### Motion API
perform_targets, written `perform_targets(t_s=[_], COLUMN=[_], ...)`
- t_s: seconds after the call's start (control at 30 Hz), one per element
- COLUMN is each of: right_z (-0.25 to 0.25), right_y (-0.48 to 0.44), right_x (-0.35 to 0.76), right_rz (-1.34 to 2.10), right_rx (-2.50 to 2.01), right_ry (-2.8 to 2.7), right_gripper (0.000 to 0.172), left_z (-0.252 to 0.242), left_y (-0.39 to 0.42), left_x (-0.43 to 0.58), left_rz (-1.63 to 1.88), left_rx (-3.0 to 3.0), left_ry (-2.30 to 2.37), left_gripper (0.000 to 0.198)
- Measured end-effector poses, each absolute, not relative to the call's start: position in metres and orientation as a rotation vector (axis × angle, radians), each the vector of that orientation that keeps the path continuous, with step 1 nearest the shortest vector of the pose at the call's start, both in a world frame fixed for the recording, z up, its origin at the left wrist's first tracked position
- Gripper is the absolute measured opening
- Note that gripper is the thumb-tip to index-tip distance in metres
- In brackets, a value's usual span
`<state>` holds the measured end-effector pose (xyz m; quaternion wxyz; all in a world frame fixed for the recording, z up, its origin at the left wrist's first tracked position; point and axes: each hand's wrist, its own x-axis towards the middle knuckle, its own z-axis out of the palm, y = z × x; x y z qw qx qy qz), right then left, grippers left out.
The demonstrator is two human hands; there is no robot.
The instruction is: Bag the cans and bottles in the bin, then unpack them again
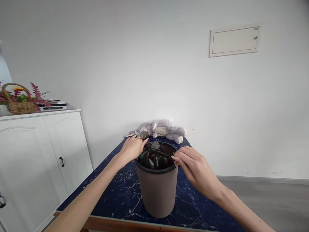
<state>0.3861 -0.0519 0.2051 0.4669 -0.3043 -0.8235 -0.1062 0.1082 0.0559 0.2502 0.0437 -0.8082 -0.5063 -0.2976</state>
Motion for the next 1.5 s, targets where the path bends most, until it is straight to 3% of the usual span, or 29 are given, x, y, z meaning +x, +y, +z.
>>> perform_targets(t_s=[0.37,0.8,0.97,1.27,1.4,1.5], right_z=[0.202,0.239,0.239,0.25,0.259,0.263], right_y=[-0.052,-0.015,-0.022,-0.031,-0.015,-0.006], right_x=[0.402,0.402,0.39,0.355,0.341,0.339], right_rz=[-0.198,0.085,0.034,-0.201,-0.244,-0.258], right_rx=[-0.843,-1.152,-1.085,-0.972,-1.052,-1.055], right_ry=[-2.012,-1.89,-1.897,-2.179,-2.32,-2.321], right_gripper=[0.036,0.054,0.036,0.04,0.014,0.017], left_z=[0.267,0.291,0.291,0.29,0.291,0.292], left_y=[0.037,-0.009,-0.012,-0.014,-0.016,-0.022], left_x=[0.112,0.136,0.139,0.143,0.143,0.14], left_rz=[-0.815,-1.296,-1.338,-1.411,-1.36,-1.326], left_rx=[-2.537,-2.744,-2.737,-2.785,-2.78,-2.773], left_ry=[-1.632,-1.656,-1.615,-1.533,-1.49,-1.453], left_gripper=[0.068,0.071,0.07,0.07,0.066,0.061])
